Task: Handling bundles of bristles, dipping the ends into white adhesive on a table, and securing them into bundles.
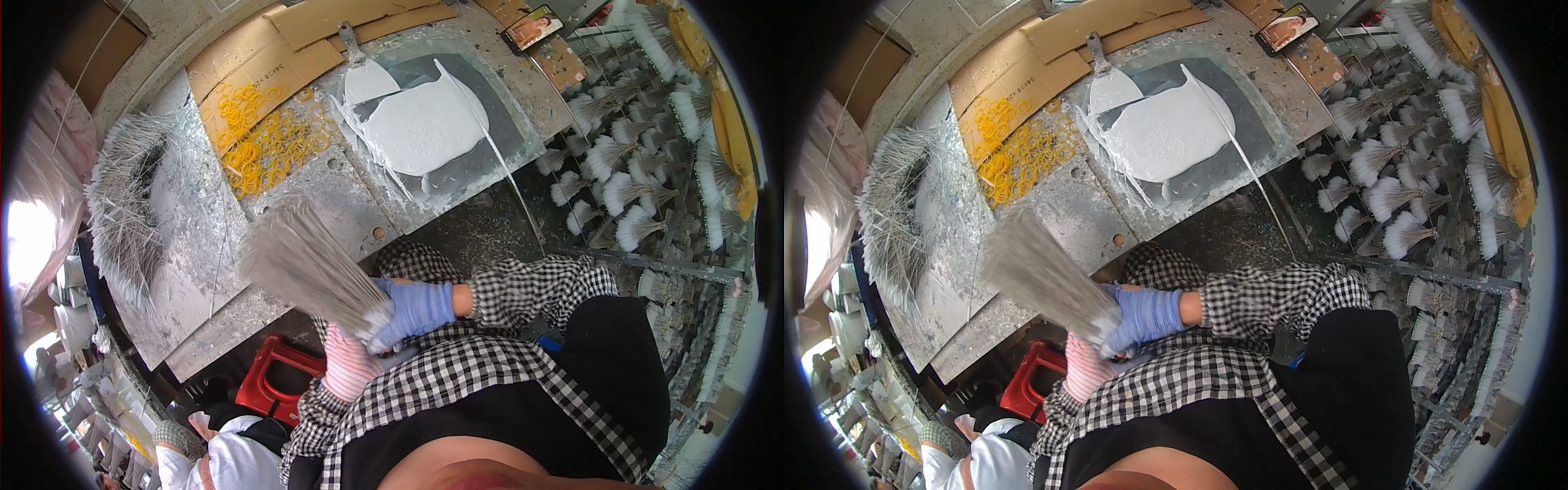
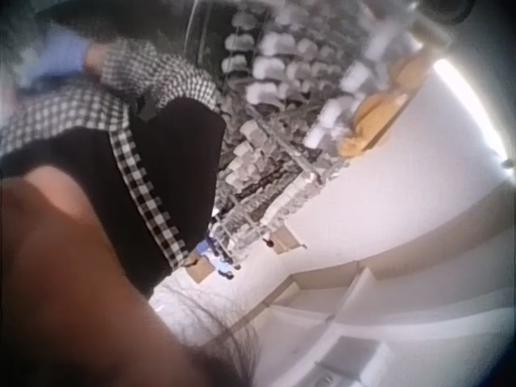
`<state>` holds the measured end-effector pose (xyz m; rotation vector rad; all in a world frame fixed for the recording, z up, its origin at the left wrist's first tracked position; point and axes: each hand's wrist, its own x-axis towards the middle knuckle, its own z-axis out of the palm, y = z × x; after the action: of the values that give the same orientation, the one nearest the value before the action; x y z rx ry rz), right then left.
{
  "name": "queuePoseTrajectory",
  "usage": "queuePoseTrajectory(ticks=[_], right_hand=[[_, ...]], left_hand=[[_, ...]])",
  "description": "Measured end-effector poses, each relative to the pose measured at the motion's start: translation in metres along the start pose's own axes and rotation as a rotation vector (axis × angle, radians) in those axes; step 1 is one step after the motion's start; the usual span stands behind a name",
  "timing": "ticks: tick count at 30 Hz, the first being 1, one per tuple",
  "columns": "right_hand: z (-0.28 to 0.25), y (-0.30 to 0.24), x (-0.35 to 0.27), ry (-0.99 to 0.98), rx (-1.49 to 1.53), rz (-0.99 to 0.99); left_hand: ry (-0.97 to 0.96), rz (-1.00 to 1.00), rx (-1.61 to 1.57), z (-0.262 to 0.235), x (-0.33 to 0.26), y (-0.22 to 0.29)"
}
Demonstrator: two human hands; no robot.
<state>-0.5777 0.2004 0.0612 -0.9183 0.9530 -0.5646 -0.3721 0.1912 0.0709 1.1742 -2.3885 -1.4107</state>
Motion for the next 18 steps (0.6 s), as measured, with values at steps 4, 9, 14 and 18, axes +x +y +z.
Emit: queuePoseTrajectory(ticks=[4, 9, 14, 18], right_hand=[[0.0, 0.017, 0.001, 0.13, -0.042, -0.478], [-0.004, 0.035, 0.0, 0.01, 0.044, 0.257], [-0.004, 0.038, 0.007, -0.138, -0.308, 0.037], [-0.008, 0.031, 0.023, -0.181, -0.419, -0.158]], left_hand=[[-0.118, -0.354, -0.776, 0.007, -0.002, -0.017], [-0.201, -0.48, -0.824, 0.007, 0.0, -0.032], [0.042, -0.184, -1.294, -0.049, 0.029, -0.015], [-0.147, 0.315, -1.617, -0.06, 0.059, 0.033]])
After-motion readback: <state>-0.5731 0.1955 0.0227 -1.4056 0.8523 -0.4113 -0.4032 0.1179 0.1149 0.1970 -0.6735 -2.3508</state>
